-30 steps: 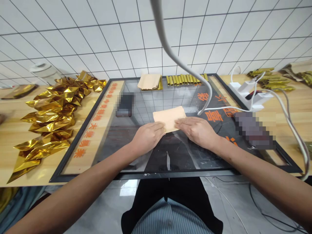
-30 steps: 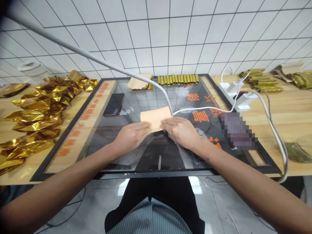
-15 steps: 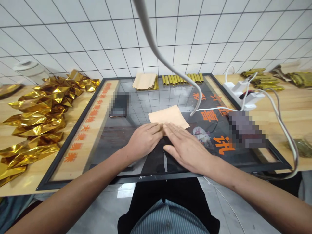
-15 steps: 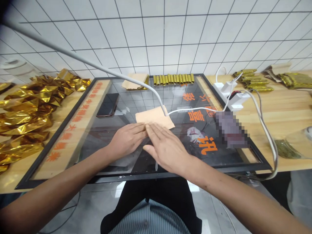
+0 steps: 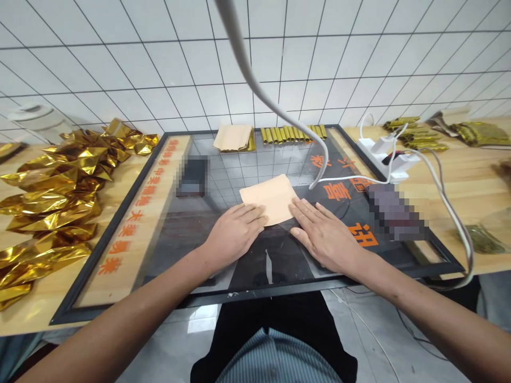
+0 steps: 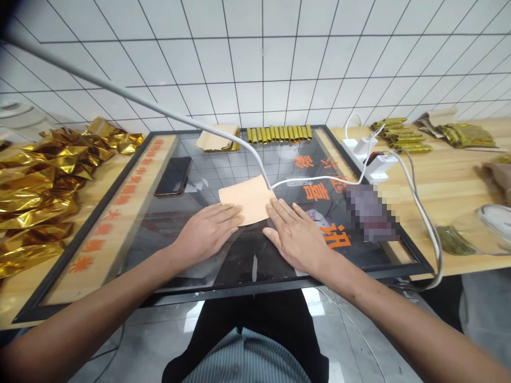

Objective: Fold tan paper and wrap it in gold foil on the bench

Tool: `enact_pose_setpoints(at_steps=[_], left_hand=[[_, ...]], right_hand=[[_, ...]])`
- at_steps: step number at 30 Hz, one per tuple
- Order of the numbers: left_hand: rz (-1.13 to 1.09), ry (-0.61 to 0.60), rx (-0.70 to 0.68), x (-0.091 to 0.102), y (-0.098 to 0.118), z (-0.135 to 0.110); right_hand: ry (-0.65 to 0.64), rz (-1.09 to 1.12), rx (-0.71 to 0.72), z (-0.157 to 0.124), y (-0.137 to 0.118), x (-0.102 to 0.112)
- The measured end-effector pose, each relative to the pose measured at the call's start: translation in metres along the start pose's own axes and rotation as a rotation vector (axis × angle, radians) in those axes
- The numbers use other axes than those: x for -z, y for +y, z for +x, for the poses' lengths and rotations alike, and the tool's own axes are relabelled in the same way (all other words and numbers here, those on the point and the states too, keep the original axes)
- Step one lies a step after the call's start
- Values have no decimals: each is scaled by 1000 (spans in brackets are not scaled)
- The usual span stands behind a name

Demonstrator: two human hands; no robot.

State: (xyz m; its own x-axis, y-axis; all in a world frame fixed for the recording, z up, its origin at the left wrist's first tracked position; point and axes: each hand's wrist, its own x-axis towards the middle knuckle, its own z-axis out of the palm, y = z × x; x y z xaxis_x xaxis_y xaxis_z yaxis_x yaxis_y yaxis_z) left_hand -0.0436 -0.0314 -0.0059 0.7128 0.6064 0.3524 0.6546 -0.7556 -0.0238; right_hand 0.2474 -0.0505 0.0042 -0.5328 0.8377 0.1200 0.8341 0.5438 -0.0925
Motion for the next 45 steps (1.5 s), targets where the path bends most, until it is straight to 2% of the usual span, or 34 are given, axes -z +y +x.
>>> enact_pose_setpoints(at_steps=[3, 7, 12, 16, 20, 25, 36, 39, 43, 45], left_hand=[[-48, 12, 39, 8, 3, 4], [-84, 65, 161, 16, -2, 17], [-170, -65, 160, 2, -10, 27], [-239, -35, 180, -11, -8, 22], [-173, -81, 215, -11, -5, 15], [-56, -137, 275, -5, -2, 10], [-38, -158, 308, 1, 1, 12], [-45, -142, 315, 1, 1, 12], [-42, -130, 311, 1, 1, 11], [-42, -134, 313, 1, 1, 11]], right_hand=[[-9, -11, -22, 7, -3, 6], [48, 10, 4, 25, -11, 15], [35, 202, 110, 60, -30, 14], [-32, 360, 164, 87, -35, -1], [-74, 382, 166, 99, -14, -18], [-42, 203, 137, 101, 18, -25], [-71, 64, 85, 107, 27, -18], [-40, 41, 81, 111, 36, -22], [22, -23, -20, 122, 54, -29], [55, -33, -68, 125, 54, -27]])
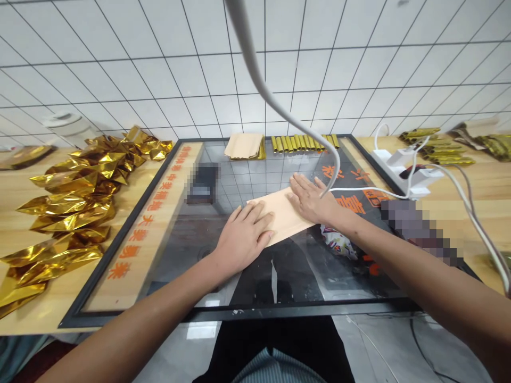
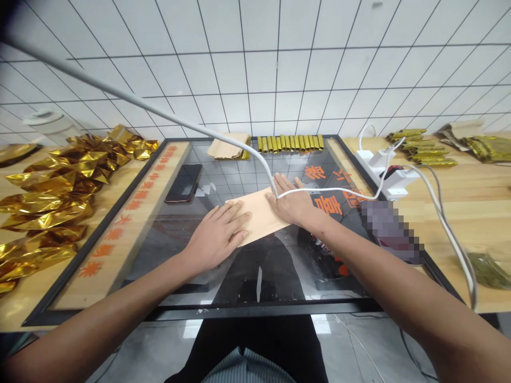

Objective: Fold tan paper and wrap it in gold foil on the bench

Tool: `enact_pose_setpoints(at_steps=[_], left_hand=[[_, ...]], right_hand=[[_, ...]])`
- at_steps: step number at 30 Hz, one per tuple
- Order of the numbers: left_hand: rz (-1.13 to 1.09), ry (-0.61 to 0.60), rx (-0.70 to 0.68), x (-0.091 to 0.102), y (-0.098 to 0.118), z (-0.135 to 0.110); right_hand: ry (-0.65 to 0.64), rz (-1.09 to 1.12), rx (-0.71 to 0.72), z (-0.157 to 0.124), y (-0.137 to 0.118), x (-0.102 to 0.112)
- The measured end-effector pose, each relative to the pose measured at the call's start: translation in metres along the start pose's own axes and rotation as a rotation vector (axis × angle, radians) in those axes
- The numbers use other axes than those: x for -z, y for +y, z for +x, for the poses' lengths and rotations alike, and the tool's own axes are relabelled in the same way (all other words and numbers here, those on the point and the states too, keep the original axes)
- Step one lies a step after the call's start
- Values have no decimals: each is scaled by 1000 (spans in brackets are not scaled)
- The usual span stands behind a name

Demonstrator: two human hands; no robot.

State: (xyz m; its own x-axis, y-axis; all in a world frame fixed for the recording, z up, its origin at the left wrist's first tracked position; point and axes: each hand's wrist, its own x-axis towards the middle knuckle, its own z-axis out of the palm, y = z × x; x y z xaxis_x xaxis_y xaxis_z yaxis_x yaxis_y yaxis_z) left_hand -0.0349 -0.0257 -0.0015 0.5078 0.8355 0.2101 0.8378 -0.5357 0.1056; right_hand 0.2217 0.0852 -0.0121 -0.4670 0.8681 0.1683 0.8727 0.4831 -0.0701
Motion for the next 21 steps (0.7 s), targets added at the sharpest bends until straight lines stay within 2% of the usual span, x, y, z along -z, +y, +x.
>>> enact_pose_setpoints(at_steps=[3, 6, 9, 11, 17, 19, 21], left_hand=[[-12, 12, 4, 0, 0, 1], [-37, 49, 3, -1, 0, 2], [-56, 61, -11, -1, 0, 2], [-44, 63, -7, -1, 0, 1], [-20, 61, -18, 1, -1, 1], [-16, 66, -12, 1, -1, 1], [-13, 70, -5, 0, 0, 1]], right_hand=[[17, 73, 45, -4, -22, 9], [-85, 222, 210, -18, -56, 14], [-139, 270, 245, -27, -71, 11], [-115, 226, 221, -27, -64, 5], [-59, 37, 71, -2, -12, 2], [-35, -1, 22, 3, -7, 8], [-8, 10, 23, 1, -13, 15]])
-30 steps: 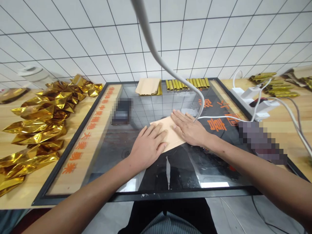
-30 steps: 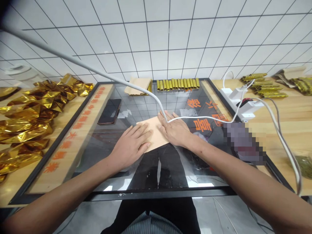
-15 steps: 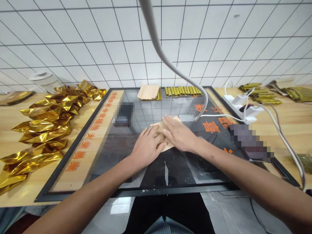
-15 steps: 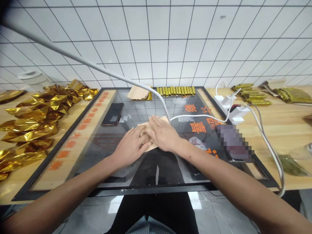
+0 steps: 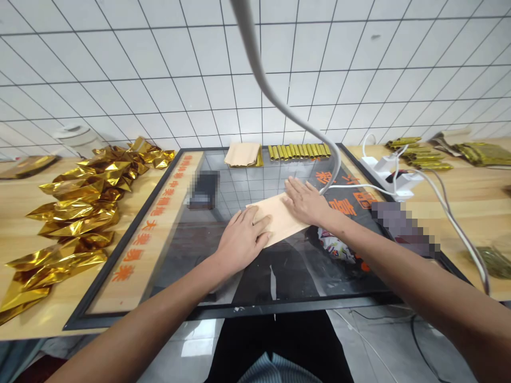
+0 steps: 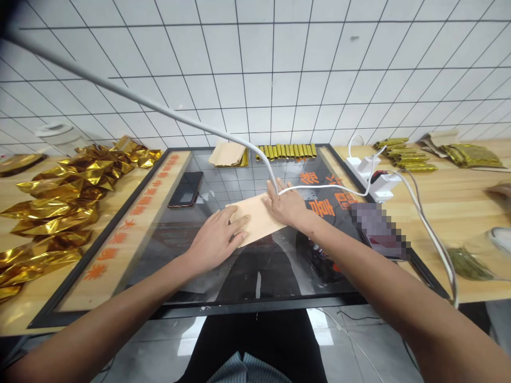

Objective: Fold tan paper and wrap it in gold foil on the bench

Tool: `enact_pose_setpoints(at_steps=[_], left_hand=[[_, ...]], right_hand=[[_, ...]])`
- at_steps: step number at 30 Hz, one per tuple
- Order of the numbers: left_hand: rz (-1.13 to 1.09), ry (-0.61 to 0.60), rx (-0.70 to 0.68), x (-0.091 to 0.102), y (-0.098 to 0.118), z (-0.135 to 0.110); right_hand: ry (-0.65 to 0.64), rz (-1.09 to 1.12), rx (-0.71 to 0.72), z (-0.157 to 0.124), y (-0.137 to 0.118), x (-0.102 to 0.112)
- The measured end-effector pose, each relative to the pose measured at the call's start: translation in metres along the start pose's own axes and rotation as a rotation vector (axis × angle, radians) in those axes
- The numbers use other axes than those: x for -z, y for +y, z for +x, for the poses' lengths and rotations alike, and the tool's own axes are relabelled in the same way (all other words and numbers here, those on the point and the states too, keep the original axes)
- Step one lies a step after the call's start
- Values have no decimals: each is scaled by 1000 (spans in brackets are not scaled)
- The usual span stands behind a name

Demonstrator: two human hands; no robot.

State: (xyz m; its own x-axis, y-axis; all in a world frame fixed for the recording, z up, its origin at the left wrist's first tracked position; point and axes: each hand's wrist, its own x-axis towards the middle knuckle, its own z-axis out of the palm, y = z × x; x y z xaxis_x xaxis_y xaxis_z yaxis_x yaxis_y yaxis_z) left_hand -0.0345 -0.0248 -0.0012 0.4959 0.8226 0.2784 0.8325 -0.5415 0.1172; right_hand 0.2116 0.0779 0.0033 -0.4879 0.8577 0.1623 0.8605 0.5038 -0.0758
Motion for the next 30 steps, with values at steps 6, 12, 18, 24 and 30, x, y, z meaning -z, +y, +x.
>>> enact_pose_setpoints(at_steps=[6, 12, 18, 24, 30], left_hand=[[-24, 3, 12, 0, 1, -1], [10, 1, 20, 0, 1, -3], [33, -19, 27, 0, 2, -1], [21, 6, 17, -5, 3, -1], [49, -14, 35, -3, -10, 0]], right_hand=[[-85, 273, 286, -29, -48, 4], [-65, 130, 195, -17, -29, -12], [-77, -47, 56, 5, 2, -3], [-28, 79, 238, -32, -23, 5], [-113, 101, 177, -61, -30, 6]])
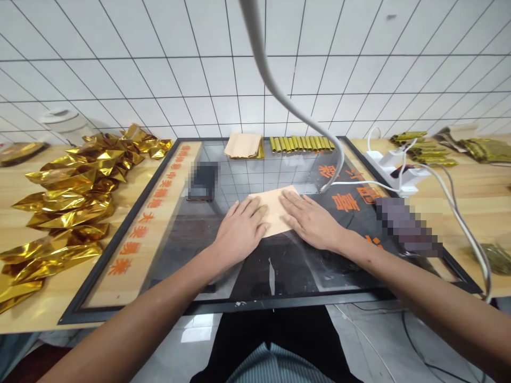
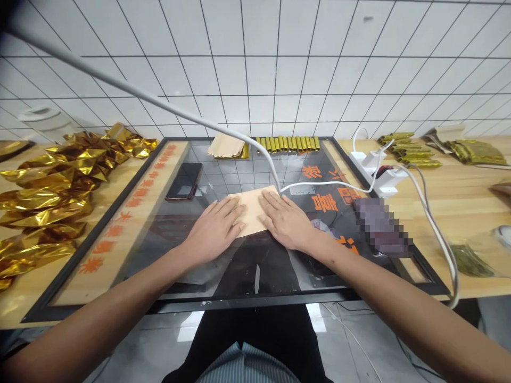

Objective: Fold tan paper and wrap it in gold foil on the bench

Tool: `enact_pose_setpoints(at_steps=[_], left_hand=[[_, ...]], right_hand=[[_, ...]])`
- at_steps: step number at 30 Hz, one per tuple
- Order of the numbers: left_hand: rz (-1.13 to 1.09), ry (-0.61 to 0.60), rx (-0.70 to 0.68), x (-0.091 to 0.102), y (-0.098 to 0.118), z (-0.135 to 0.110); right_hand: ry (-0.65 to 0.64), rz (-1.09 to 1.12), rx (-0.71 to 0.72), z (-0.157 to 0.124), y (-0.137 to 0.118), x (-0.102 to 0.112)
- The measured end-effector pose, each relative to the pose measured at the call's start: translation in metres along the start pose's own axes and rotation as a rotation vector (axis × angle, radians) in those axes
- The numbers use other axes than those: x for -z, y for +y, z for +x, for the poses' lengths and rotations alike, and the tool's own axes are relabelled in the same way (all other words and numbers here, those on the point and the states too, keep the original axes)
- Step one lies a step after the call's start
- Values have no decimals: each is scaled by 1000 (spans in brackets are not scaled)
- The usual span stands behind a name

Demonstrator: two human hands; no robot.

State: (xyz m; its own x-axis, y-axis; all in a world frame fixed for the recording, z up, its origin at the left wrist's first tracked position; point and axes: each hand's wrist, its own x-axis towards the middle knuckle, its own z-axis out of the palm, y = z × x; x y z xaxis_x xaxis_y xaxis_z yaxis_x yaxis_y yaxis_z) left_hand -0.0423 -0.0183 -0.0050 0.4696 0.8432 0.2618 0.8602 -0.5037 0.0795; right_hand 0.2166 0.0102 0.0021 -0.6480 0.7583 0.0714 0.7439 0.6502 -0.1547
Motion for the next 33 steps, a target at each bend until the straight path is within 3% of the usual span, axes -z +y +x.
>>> enact_pose_setpoints(at_steps=[3, 6, 10, 14, 22, 29, 31, 33], left_hand=[[55, 47, 16, 6, -4, 2], [58, 100, -58, 11, 10, 0], [-44, 34, -177, 8, 41, -10], [-22, -31, -205, 2, 51, -18], [-41, -50, -208, 3, 47, -16], [-36, 0, -197, 4, 50, -15], [-37, -2, -198, 4, 50, -15], [-45, -18, -195, 5, 50, -15]], right_hand=[[-4, 1, -45, -7, -4, 5], [-21, 21, -60, -13, -12, 9], [-34, 82, -55, -18, -10, 9], [-18, 69, -1, -15, 8, 3], [25, -80, 14, 23, 42, -5], [135, -133, -138, 65, 71, -8], [151, -67, -87, 65, 68, 0], [119, 84, 87, 57, 57, 11]])
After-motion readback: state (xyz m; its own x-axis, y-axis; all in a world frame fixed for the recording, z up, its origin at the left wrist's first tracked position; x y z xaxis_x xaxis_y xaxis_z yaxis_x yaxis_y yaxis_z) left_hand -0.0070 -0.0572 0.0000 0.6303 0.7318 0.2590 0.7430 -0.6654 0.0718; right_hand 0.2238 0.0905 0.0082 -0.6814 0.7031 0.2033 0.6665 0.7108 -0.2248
